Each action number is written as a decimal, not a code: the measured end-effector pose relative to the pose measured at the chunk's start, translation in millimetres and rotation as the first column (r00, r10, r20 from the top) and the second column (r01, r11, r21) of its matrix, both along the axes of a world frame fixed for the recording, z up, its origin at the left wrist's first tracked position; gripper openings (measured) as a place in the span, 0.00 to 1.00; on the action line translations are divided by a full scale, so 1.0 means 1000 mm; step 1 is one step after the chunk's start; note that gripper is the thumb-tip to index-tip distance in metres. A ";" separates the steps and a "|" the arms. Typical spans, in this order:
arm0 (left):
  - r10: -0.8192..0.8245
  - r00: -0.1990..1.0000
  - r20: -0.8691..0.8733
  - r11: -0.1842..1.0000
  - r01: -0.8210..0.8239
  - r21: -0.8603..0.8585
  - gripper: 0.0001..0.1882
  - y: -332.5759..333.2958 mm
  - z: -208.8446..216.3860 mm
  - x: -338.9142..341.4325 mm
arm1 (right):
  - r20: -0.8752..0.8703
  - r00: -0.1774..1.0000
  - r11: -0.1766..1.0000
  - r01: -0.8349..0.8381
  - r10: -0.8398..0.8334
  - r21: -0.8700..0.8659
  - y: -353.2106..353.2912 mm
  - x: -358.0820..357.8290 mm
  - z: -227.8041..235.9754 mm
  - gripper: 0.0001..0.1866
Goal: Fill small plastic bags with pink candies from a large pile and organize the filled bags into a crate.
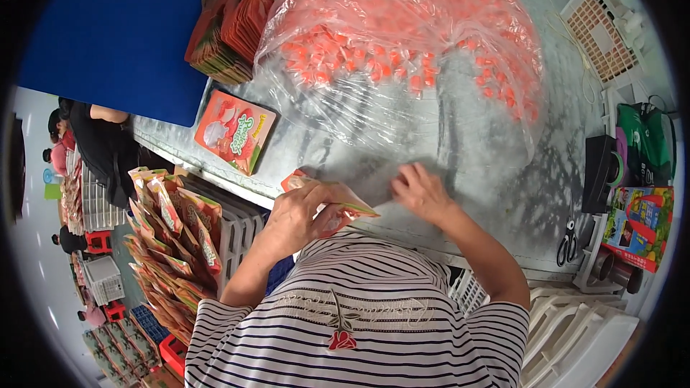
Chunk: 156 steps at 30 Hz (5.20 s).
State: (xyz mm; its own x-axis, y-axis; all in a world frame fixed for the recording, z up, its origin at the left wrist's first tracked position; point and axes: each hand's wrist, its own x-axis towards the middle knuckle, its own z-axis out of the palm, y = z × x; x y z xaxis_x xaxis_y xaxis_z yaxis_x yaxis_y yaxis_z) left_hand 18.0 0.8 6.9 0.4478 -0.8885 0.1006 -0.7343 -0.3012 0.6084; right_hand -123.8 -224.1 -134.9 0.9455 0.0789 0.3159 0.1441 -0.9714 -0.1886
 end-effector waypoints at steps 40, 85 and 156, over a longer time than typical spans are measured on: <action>-0.235 0.964 -0.124 0.956 0.206 -0.208 0.05 -0.038 -0.002 0.002 | -0.750 0.605 0.051 0.768 0.268 0.638 -0.011 0.082 0.170 0.26; -0.280 0.960 -0.004 0.924 0.269 -0.271 0.05 -0.030 0.000 -0.012 | -0.658 0.673 0.587 0.396 0.337 0.706 0.000 0.047 0.199 0.18; -0.101 0.988 -0.120 0.995 0.104 0.014 0.08 0.000 0.015 0.000 | -0.181 0.816 0.448 0.470 -0.549 0.761 -0.036 -0.015 0.005 0.21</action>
State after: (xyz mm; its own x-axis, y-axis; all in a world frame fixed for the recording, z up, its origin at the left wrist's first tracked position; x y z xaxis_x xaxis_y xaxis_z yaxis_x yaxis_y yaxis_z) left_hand 17.6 0.9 22.1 0.3620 -0.9316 0.0338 -0.6846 -0.2411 0.6879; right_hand -139.0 -260.4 -130.2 0.7027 -0.7062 0.0860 -0.2752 -0.3813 -0.8825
